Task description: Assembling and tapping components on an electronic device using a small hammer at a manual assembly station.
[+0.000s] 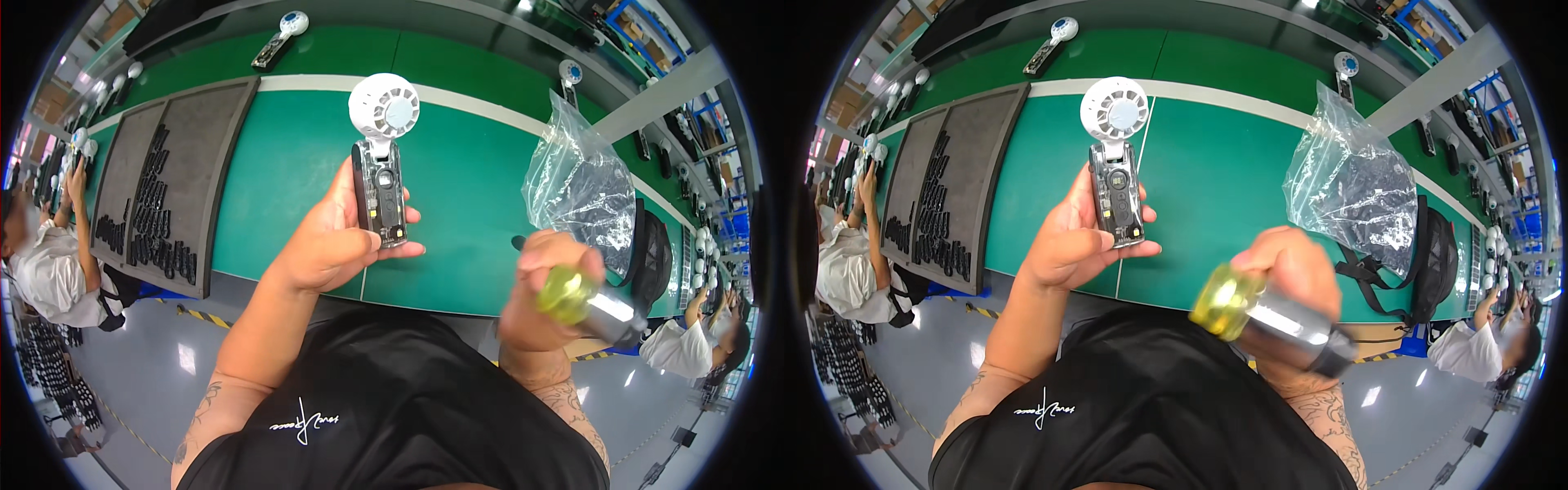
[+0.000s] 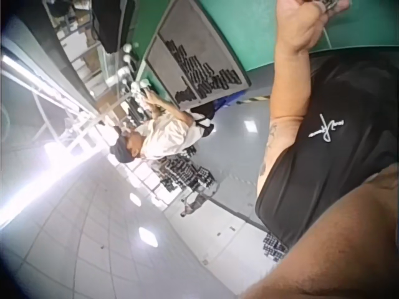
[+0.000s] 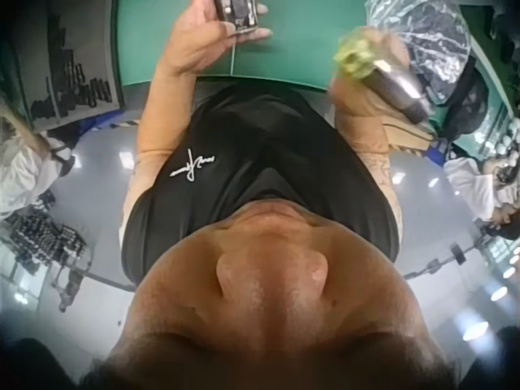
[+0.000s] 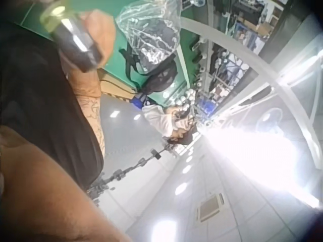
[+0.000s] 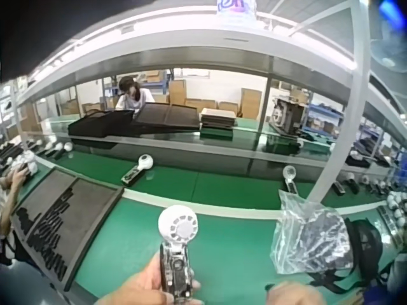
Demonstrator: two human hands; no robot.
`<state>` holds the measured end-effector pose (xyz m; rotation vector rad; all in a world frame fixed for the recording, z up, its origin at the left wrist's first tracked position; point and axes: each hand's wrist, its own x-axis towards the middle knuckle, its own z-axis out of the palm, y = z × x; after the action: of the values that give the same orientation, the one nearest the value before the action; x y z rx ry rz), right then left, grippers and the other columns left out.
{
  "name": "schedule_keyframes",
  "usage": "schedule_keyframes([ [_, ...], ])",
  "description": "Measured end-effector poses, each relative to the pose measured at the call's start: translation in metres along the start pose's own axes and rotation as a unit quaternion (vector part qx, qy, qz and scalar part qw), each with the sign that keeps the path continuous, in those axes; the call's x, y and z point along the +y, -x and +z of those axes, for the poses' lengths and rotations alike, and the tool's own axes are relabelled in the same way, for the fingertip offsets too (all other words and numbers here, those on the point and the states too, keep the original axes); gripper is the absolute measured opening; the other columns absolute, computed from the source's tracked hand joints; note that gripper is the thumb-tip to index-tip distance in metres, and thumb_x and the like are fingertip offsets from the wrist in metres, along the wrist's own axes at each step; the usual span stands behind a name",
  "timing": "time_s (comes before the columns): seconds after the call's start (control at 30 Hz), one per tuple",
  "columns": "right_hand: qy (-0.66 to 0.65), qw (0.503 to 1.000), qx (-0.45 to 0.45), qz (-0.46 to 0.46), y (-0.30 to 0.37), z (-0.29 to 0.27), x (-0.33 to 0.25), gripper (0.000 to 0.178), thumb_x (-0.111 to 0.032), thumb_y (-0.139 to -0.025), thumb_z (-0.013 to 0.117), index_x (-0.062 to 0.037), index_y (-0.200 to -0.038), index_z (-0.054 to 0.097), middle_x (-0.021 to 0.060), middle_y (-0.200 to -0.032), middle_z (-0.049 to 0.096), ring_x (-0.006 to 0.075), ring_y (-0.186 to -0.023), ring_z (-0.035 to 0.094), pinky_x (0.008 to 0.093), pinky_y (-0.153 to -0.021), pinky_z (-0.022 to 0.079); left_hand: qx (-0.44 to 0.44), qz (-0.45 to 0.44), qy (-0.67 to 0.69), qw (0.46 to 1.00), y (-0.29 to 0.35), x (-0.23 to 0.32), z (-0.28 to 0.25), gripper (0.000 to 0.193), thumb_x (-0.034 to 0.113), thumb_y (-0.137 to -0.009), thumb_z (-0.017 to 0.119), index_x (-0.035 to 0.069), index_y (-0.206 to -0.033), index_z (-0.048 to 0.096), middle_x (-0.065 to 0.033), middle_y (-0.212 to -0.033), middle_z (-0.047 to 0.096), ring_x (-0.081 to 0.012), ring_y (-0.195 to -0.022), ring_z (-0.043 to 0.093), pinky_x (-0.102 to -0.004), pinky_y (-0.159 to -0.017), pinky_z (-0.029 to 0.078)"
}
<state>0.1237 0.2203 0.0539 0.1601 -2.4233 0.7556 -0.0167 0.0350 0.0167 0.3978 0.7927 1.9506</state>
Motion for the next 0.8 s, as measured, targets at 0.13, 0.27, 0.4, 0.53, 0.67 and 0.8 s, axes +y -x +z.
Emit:
schedule_keyframes([
  [0.13,0.0,1.0,0.002,0.024,-0.003,0.0,0.004,0.04,0.006,-0.085,0.068,-0.0118,-0.12,0.078,0.0047,-0.087,0.069,0.0218,-0.07,0.059,0.033,-0.066,0.049,-0.004,-0.025,0.009,1.0,-0.002,0.003,-0.004,0.104,-0.013,-0.078,0.051,0.02,-0.17,0.014,-0.0158,-0.139,0.055,-0.0302,-0.122,0.063,-0.0504,-0.095,0.061],
  [0.27,-0.116,0.977,0.155,0.085,0.008,-0.013,0.004,0.036,0.007,-0.082,0.068,-0.0053,-0.115,0.078,0.0073,-0.091,0.072,0.0214,-0.071,0.059,0.0323,-0.066,0.049,-0.004,-0.016,0.03,0.999,-0.003,0.003,-0.004,0.102,-0.013,-0.079,0.052,0.018,-0.169,0.016,-0.0159,-0.136,0.057,-0.0291,-0.118,0.065,-0.0475,-0.093,0.062],
  [0.4,-0.212,0.97,0.107,0.042,0.015,-0.023,0.01,0.037,0.007,-0.079,0.072,-0.0004,-0.116,0.077,0.008,-0.092,0.073,0.0224,-0.069,0.06,0.0317,-0.065,0.049,-0.011,-0.009,0.034,0.999,-0.005,0.004,-0.002,0.097,-0.012,-0.082,0.054,0.016,-0.168,0.018,-0.0163,-0.133,0.059,-0.0279,-0.114,0.066,-0.044,-0.089,0.063],
  [0.53,-0.024,0.998,-0.002,0.065,0.001,-0.017,-0.001,0.035,0.008,-0.08,0.071,0.0012,-0.114,0.077,0.0076,-0.091,0.073,0.0225,-0.069,0.062,0.032,-0.064,0.051,0.02,-0.02,-0.019,0.999,0.003,0.001,-0.005,0.092,-0.009,-0.086,0.056,0.014,-0.167,0.02,-0.017,-0.129,0.06,-0.0272,-0.112,0.066,-0.0412,-0.083,0.064],
  [0.67,0.058,0.99,0.108,-0.066,-0.011,-0.007,0.01,0.035,0.008,-0.081,0.071,0.0015,-0.115,0.077,0.0081,-0.092,0.073,0.0223,-0.068,0.061,0.0315,-0.065,0.051,0.024,-0.029,-0.128,0.991,0.0,-0.006,0.011,0.078,-0.003,-0.093,0.058,0.011,-0.164,0.027,-0.0188,-0.128,0.06,-0.0261,-0.108,0.066,-0.0382,-0.075,0.064],
  [0.8,-0.018,0.996,0.082,0.033,-0.01,-0.005,0.026,0.033,0.008,-0.084,0.071,0.0012,-0.116,0.077,0.0081,-0.095,0.074,0.0204,-0.069,0.06,0.0291,-0.067,0.051,0.04,-0.036,-0.014,0.998,-0.004,-0.009,0.008,0.064,0.001,-0.097,0.057,0.006,-0.157,0.036,-0.0184,-0.124,0.062,-0.0244,-0.103,0.067,-0.0362,-0.072,0.062],
])
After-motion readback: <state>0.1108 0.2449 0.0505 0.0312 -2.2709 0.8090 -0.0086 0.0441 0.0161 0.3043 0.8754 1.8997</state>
